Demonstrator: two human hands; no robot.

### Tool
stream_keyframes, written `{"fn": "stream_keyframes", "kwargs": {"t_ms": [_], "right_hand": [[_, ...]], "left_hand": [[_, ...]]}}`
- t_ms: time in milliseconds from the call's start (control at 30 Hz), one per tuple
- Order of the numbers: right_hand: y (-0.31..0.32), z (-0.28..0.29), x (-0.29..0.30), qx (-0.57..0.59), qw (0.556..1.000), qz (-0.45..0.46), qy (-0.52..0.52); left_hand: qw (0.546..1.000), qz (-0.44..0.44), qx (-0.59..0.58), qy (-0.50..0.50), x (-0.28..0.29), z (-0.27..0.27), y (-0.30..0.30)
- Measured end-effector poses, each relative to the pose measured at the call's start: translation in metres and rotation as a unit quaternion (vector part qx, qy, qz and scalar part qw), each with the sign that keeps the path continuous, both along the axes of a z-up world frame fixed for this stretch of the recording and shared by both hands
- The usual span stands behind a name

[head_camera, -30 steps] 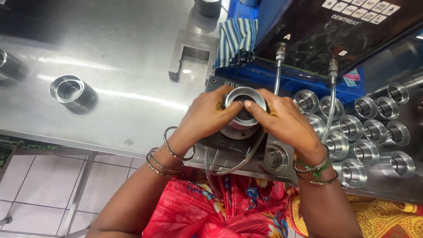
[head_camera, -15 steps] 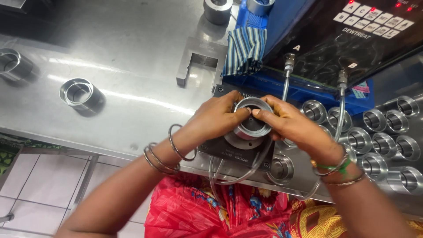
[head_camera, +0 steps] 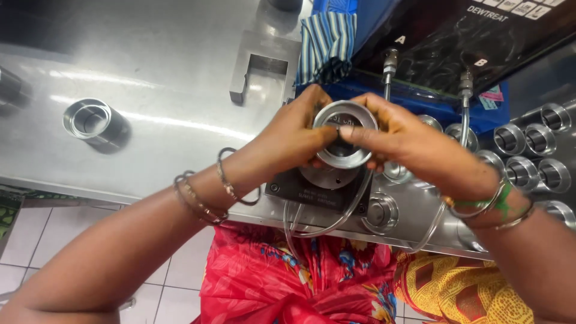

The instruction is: Inspecting, cleaning, and fitting metal rings into a specialized dust cap processing machine.

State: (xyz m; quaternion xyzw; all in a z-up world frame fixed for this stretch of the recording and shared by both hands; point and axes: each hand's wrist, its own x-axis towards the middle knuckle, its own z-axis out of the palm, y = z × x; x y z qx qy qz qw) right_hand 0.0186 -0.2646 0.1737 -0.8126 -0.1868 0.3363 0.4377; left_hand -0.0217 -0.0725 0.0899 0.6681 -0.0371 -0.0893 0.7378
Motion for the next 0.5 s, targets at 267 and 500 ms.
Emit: {"fn": "stream_keyframes", "kwargs": {"t_ms": [267,500], "right_hand": [[0.005,-0.008,-0.013,-0.093,0.986,-0.006,-0.137],[0.001,-0.020,-0.007,-0.132,0.973,-0.011,-0.189]], "left_hand": [[0.973,0.033,0.223,-0.042,-0.024,0.016,0.002],[0.941,0.088,0.281,-0.165,-0.014,0.000,-0.002]]}}
